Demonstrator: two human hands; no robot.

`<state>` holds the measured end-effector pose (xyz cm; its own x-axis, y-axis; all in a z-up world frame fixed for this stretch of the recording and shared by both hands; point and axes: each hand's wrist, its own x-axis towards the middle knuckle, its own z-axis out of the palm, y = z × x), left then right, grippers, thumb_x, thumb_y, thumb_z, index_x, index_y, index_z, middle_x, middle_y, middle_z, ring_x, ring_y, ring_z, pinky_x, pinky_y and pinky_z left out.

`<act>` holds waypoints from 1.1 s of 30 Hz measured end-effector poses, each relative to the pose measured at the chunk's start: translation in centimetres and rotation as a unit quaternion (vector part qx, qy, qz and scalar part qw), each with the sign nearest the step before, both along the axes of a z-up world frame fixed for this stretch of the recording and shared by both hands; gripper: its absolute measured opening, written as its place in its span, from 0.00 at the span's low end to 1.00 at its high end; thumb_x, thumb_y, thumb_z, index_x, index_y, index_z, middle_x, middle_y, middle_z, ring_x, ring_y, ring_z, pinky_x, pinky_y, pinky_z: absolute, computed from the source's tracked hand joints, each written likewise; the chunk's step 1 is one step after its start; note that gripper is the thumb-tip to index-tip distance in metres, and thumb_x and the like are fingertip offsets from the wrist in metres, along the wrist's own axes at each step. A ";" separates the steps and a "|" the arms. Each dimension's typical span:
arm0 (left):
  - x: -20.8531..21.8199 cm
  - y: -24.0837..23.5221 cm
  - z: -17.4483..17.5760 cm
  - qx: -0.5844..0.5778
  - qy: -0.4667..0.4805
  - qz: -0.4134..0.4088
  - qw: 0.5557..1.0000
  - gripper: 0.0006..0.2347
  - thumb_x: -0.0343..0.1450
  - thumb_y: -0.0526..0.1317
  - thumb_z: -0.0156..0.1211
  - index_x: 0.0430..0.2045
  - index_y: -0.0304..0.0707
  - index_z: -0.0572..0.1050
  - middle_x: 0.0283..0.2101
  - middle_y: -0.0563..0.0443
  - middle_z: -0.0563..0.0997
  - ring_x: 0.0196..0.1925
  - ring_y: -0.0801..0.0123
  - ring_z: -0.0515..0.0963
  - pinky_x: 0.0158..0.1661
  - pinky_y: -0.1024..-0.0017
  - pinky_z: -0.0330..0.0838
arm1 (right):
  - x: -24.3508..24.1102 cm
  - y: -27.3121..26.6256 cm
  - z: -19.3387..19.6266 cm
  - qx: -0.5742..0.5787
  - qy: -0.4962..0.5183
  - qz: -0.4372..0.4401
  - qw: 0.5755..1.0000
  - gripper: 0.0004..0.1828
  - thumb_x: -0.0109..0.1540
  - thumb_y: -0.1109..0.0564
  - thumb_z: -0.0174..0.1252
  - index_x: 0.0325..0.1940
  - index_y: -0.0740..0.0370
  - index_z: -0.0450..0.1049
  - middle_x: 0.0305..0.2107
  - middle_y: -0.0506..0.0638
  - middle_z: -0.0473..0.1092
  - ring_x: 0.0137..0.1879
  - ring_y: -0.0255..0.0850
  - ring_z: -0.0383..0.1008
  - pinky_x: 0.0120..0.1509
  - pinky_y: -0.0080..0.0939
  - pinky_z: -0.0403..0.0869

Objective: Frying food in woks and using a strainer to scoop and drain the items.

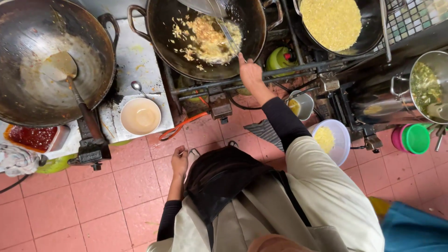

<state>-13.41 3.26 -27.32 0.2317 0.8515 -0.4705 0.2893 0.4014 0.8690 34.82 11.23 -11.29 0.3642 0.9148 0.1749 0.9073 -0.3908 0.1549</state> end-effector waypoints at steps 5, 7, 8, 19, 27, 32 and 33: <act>2.4 -1.8 0.6 0.007 0.039 -0.033 0.999 0.14 0.73 0.39 0.60 0.52 0.33 0.76 0.48 0.42 0.84 0.48 0.62 0.83 0.50 0.69 0.75 | -0.8 -3.9 4.5 -0.047 0.003 0.090 0.995 0.35 0.59 0.65 0.54 0.73 0.61 0.65 0.29 0.61 0.74 0.29 0.54 0.78 0.30 0.50 0.76; 3.3 -2.0 0.3 0.001 0.033 -0.022 0.999 0.14 0.73 0.39 0.60 0.52 0.33 0.76 0.48 0.42 0.84 0.47 0.61 0.84 0.50 0.68 0.76 | -0.4 -4.8 7.8 -0.072 0.010 0.110 0.991 0.34 0.60 0.65 0.55 0.73 0.60 0.65 0.28 0.62 0.74 0.29 0.55 0.78 0.29 0.51 0.76; 3.3 -2.3 0.2 0.021 0.033 -0.015 0.999 0.14 0.73 0.38 0.60 0.52 0.32 0.76 0.48 0.42 0.84 0.49 0.62 0.83 0.51 0.68 0.75 | -0.3 -5.1 8.5 -0.109 0.063 0.070 0.989 0.38 0.58 0.68 0.54 0.75 0.62 0.61 0.26 0.62 0.74 0.28 0.56 0.77 0.28 0.52 0.75; 5.3 -3.5 0.4 0.028 0.022 0.030 0.999 0.15 0.72 0.39 0.60 0.52 0.32 0.76 0.48 0.43 0.83 0.49 0.62 0.83 0.51 0.69 0.75 | 2.3 -3.5 5.1 -0.042 0.645 -0.142 0.749 0.33 0.66 0.66 0.48 0.77 0.61 0.56 0.19 0.51 0.68 0.18 0.37 0.67 0.21 0.41 0.68; 6.6 -4.6 0.4 0.031 0.066 0.026 0.997 0.14 0.73 0.39 0.61 0.51 0.31 0.77 0.45 0.42 0.84 0.47 0.64 0.83 0.50 0.69 0.75 | 4.7 -5.1 6.9 -0.061 0.560 -0.086 0.821 0.31 0.64 0.67 0.49 0.73 0.62 0.63 0.22 0.61 0.71 0.22 0.48 0.70 0.26 0.51 0.71; 7.1 -4.0 0.0 0.014 0.035 0.048 0.998 0.14 0.73 0.39 0.61 0.51 0.32 0.76 0.45 0.43 0.84 0.47 0.64 0.82 0.50 0.70 0.75 | 8.4 -4.6 5.9 -0.023 0.249 0.099 0.963 0.26 0.61 0.64 0.54 0.65 0.63 0.70 0.35 0.73 0.74 0.41 0.68 0.76 0.47 0.62 0.75; 7.1 -4.1 0.0 0.001 0.045 0.047 0.998 0.14 0.73 0.40 0.61 0.51 0.33 0.76 0.45 0.43 0.83 0.47 0.64 0.82 0.50 0.70 0.75 | 7.4 -4.5 9.6 -0.062 0.243 0.028 0.968 0.29 0.62 0.65 0.51 0.69 0.62 0.69 0.35 0.76 0.73 0.42 0.72 0.74 0.48 0.65 0.73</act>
<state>-6.34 -0.80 -27.31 0.1071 0.8689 -0.4833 0.3266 0.4284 0.8425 42.22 6.71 -1.71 0.3246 0.9386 -0.1169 0.9041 -0.3442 -0.2533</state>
